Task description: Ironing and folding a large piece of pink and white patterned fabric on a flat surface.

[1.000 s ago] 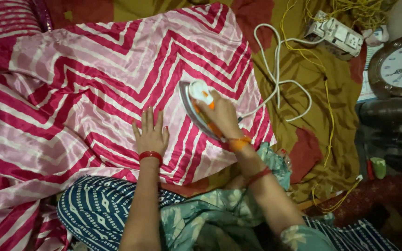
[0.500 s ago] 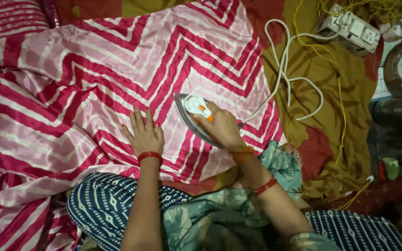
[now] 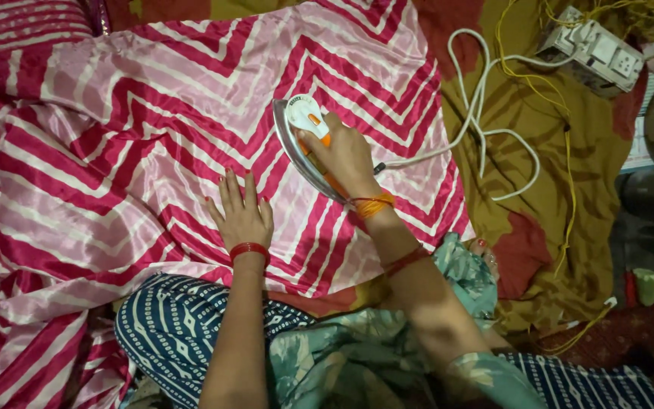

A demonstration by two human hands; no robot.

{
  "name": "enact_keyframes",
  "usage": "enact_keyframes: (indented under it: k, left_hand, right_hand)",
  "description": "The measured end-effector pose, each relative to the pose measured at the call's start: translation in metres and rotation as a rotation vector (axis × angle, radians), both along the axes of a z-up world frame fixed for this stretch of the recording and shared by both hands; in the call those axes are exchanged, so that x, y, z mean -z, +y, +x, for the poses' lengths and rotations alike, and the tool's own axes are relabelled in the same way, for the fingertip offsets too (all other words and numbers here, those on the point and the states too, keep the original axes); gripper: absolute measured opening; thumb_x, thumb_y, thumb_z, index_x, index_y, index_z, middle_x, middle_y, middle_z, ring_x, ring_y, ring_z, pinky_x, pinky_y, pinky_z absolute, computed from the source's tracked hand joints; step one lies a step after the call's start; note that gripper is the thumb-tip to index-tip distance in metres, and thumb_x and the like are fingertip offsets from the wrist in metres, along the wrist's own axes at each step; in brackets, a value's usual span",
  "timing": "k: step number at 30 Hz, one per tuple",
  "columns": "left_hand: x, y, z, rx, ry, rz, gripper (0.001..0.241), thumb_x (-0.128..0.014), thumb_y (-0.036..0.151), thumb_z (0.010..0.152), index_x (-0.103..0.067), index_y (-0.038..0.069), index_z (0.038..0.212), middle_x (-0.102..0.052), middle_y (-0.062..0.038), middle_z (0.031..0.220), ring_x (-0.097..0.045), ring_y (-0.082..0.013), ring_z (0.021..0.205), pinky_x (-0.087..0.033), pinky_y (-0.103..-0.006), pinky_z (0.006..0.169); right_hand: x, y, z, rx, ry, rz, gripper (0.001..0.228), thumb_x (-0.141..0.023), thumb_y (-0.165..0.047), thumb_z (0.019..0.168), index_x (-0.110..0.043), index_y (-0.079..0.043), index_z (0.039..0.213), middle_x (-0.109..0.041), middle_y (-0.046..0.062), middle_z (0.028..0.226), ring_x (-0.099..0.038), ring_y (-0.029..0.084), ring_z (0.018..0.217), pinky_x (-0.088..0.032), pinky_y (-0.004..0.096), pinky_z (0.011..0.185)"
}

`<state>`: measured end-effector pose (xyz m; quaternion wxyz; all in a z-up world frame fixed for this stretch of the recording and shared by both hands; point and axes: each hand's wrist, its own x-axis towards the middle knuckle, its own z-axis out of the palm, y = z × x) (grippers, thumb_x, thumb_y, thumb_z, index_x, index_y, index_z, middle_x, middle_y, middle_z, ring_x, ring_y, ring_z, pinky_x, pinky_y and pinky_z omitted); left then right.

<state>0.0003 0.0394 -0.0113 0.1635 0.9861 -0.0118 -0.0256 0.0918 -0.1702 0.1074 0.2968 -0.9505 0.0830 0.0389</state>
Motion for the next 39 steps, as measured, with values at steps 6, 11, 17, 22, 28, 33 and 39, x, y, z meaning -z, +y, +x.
enact_keyframes:
  k: [6, 11, 17, 22, 28, 33, 39]
  left_hand:
    - [0.000, 0.002, 0.000, 0.004, -0.008, -0.033, 0.061, -0.045, 0.035, 0.100, -0.042, 0.020, 0.159, -0.026, -0.014, 0.170, -0.020, -0.0290, 0.157, -0.006, -0.0588, 0.126]
    - [0.004, 0.003, -0.001, -0.001, -0.014, -0.020, 0.060, -0.046, 0.035, 0.101, -0.042, 0.019, 0.158, -0.026, -0.015, 0.170, -0.019, -0.0316, 0.158, -0.006, -0.0581, 0.126]
    - [0.000, 0.003, -0.003, -0.011, -0.019, -0.040, 0.061, -0.050, 0.034, 0.099, -0.043, 0.018, 0.158, -0.027, -0.015, 0.170, -0.020, -0.0328, 0.157, -0.009, -0.0582, 0.126]
    - [0.002, 0.002, -0.003, -0.008, -0.044, -0.016, 0.060, -0.050, 0.032, 0.101, -0.045, 0.018, 0.159, -0.027, -0.016, 0.171, -0.021, -0.0332, 0.158, -0.010, -0.0582, 0.126]
    - [0.000, 0.000, -0.001, -0.015, -0.018, -0.013, 0.063, -0.051, 0.032, 0.097, -0.045, 0.018, 0.158, -0.028, -0.015, 0.170, -0.021, -0.0332, 0.157, -0.010, -0.0586, 0.126]
    - [-0.005, -0.001, 0.000, -0.030, -0.020, -0.012, 0.061, -0.051, 0.033, 0.098, -0.047, 0.018, 0.157, -0.029, -0.014, 0.169, -0.022, -0.0323, 0.157, -0.011, -0.0583, 0.126]
    - [0.000, 0.001, -0.001, -0.018, -0.047, -0.003, 0.058, -0.047, 0.034, 0.101, -0.047, 0.017, 0.157, -0.030, -0.015, 0.170, -0.023, -0.0322, 0.157, -0.011, -0.0580, 0.126]
  right_hand:
    - [-0.004, 0.010, -0.038, -0.054, 0.014, 0.026, 0.058, -0.066, -0.052, 0.094, -0.066, 0.000, 0.119, -0.074, 0.023, 0.078, -0.075, 0.036, 0.069, -0.058, 0.046, 0.061]
    - [-0.013, 0.025, -0.076, -0.110, 0.039, 0.047, 0.065, -0.065, -0.052, 0.090, -0.062, -0.002, 0.133, -0.075, 0.023, 0.091, -0.077, 0.034, 0.069, -0.061, 0.044, 0.060]
    - [-0.017, 0.032, -0.086, -0.149, 0.005, 0.036, 0.060, -0.070, -0.051, 0.093, -0.065, -0.003, 0.129, -0.075, 0.023, 0.098, -0.076, 0.036, 0.083, -0.061, 0.045, 0.068]
    - [-0.015, 0.034, -0.057, -0.147, -0.087, 0.058, 0.057, -0.071, -0.050, 0.091, -0.068, -0.005, 0.125, -0.075, 0.021, 0.103, -0.075, 0.038, 0.083, -0.060, 0.044, 0.071]
    - [-0.001, 0.038, -0.003, -0.136, -0.018, 0.049, 0.057, -0.070, -0.050, 0.091, -0.066, -0.003, 0.123, -0.074, 0.022, 0.083, -0.075, 0.036, 0.073, -0.059, 0.045, 0.065]
    - [-0.001, 0.040, 0.018, -0.087, -0.025, 0.027, 0.059, -0.070, -0.050, 0.090, -0.066, -0.002, 0.123, -0.073, 0.022, 0.075, -0.074, 0.038, 0.071, -0.057, 0.047, 0.062]
    - [0.000, 0.033, -0.015, -0.034, -0.006, 0.099, 0.061, -0.069, -0.050, 0.091, -0.063, -0.001, 0.128, -0.074, 0.022, 0.077, -0.075, 0.037, 0.070, -0.057, 0.047, 0.064]
